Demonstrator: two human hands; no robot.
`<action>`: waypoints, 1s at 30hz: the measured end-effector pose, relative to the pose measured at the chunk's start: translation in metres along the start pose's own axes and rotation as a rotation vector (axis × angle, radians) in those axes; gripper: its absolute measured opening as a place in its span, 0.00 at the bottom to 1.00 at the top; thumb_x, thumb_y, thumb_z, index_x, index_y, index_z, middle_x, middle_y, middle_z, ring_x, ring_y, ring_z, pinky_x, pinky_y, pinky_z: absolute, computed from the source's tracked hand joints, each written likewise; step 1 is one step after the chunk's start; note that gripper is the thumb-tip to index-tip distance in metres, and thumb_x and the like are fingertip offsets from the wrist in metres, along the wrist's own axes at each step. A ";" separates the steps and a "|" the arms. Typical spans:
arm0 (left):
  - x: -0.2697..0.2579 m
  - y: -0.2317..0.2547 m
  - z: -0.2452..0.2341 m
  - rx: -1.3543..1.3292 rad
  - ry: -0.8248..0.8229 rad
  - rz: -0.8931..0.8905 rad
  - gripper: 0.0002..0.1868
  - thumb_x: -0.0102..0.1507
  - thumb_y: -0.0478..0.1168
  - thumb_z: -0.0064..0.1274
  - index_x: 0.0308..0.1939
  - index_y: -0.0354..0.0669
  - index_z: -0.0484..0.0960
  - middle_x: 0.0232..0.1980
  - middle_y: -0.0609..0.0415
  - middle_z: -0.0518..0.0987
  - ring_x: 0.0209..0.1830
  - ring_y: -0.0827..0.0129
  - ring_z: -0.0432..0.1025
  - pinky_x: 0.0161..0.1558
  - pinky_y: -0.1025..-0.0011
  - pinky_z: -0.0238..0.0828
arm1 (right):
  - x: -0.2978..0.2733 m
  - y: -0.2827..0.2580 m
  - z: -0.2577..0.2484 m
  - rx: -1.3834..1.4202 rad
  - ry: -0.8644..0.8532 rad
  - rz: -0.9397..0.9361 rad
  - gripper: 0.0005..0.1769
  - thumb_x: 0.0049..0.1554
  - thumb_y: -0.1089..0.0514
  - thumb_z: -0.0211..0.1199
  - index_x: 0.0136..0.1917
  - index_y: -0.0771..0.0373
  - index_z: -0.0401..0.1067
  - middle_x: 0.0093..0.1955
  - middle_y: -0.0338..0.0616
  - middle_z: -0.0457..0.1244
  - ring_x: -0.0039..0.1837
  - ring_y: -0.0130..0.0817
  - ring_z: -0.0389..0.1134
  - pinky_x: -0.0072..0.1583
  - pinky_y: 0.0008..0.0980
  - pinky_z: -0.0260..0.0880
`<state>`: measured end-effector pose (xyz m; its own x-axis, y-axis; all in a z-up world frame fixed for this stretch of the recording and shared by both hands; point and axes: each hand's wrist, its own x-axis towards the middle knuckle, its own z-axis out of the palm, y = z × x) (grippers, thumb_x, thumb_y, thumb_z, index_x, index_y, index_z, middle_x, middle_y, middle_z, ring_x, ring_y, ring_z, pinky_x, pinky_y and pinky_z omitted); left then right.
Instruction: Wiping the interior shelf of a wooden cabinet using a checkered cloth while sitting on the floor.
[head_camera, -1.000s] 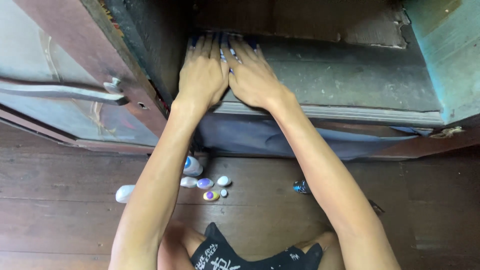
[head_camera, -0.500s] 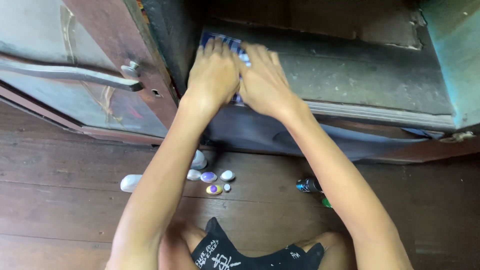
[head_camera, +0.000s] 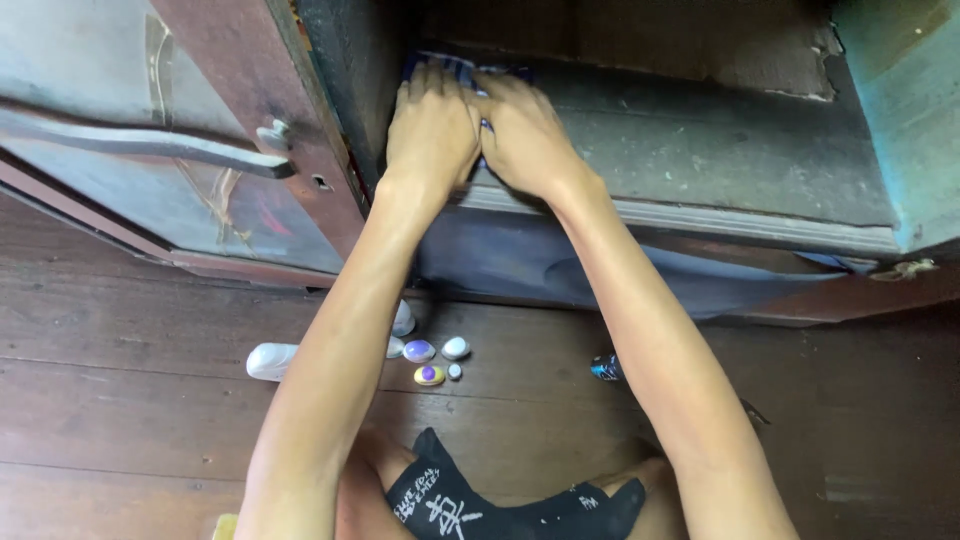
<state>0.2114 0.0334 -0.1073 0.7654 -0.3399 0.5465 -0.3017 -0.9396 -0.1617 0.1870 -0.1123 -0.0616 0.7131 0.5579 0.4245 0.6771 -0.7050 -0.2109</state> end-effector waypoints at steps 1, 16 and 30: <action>-0.012 0.002 -0.014 -0.002 -0.001 0.001 0.24 0.60 0.41 0.49 0.56 0.28 0.81 0.63 0.32 0.77 0.63 0.45 0.70 0.59 0.55 0.70 | -0.009 -0.015 -0.003 0.000 -0.001 0.002 0.22 0.66 0.53 0.49 0.65 0.66 0.73 0.69 0.65 0.63 0.70 0.65 0.61 0.67 0.57 0.60; -0.034 0.015 -0.048 -0.004 -0.075 0.007 0.22 0.67 0.40 0.38 0.60 0.33 0.79 0.63 0.33 0.77 0.67 0.42 0.68 0.63 0.51 0.66 | -0.024 -0.036 0.000 -0.130 0.232 -0.084 0.05 0.56 0.69 0.57 0.48 0.67 0.68 0.45 0.55 0.66 0.51 0.57 0.68 0.52 0.49 0.65; -0.001 -0.007 -0.014 -0.021 0.040 0.097 0.20 0.65 0.38 0.42 0.56 0.30 0.79 0.54 0.35 0.78 0.57 0.44 0.69 0.57 0.56 0.68 | 0.006 -0.006 -0.014 0.156 0.111 0.019 0.09 0.60 0.64 0.52 0.37 0.63 0.63 0.38 0.51 0.66 0.41 0.53 0.64 0.43 0.45 0.58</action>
<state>0.2050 0.0406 -0.0949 0.7087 -0.4265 0.5620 -0.3855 -0.9013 -0.1978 0.1842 -0.1106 -0.0459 0.7076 0.4876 0.5114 0.6898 -0.6336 -0.3503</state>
